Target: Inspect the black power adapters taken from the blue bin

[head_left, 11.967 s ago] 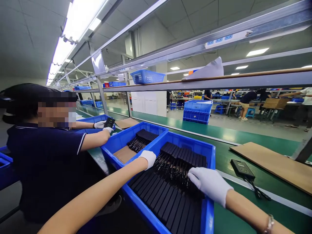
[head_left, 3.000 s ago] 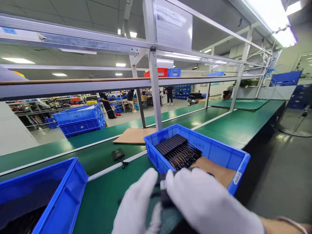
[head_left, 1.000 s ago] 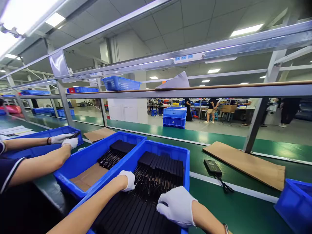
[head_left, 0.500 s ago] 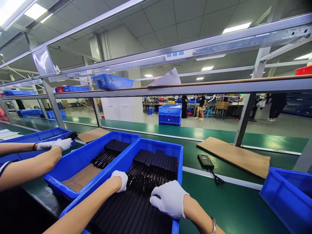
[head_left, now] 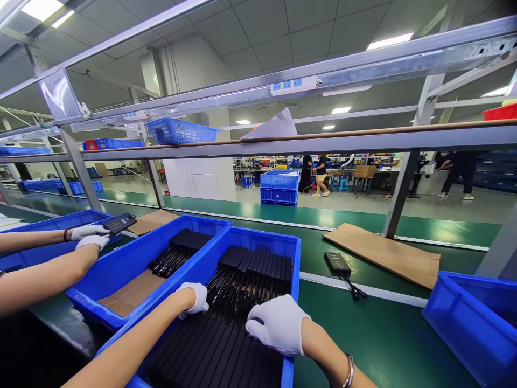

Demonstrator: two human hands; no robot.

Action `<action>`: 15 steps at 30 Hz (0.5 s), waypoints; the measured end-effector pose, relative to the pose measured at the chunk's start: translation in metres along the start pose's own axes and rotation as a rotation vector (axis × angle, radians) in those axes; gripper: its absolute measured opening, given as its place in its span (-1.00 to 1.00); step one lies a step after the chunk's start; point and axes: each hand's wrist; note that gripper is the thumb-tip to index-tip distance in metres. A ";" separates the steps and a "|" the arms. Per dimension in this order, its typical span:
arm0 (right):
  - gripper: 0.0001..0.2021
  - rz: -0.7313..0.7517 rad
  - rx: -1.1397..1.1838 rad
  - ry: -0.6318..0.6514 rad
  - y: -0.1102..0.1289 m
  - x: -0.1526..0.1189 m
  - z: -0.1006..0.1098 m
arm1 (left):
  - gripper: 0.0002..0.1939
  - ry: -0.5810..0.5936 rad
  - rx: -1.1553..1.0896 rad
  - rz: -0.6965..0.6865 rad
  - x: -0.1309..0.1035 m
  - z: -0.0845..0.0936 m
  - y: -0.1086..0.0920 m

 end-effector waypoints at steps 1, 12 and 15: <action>-0.65 -0.001 0.000 0.000 0.000 0.000 0.000 | -0.61 0.008 -0.005 0.002 0.000 0.001 0.000; -0.68 -0.003 0.032 -0.025 0.002 0.001 -0.001 | -0.66 0.072 -0.023 0.031 -0.002 0.004 -0.002; -0.69 -0.004 0.041 -0.032 0.001 0.000 -0.001 | -0.65 0.079 -0.013 0.028 -0.004 0.006 -0.003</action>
Point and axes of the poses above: each hand's wrist, its own x-axis towards the middle knuckle, its own z-axis out of the back of the hand, y = z × x, and after that the axes turned 7 degrees about -x, right-handed
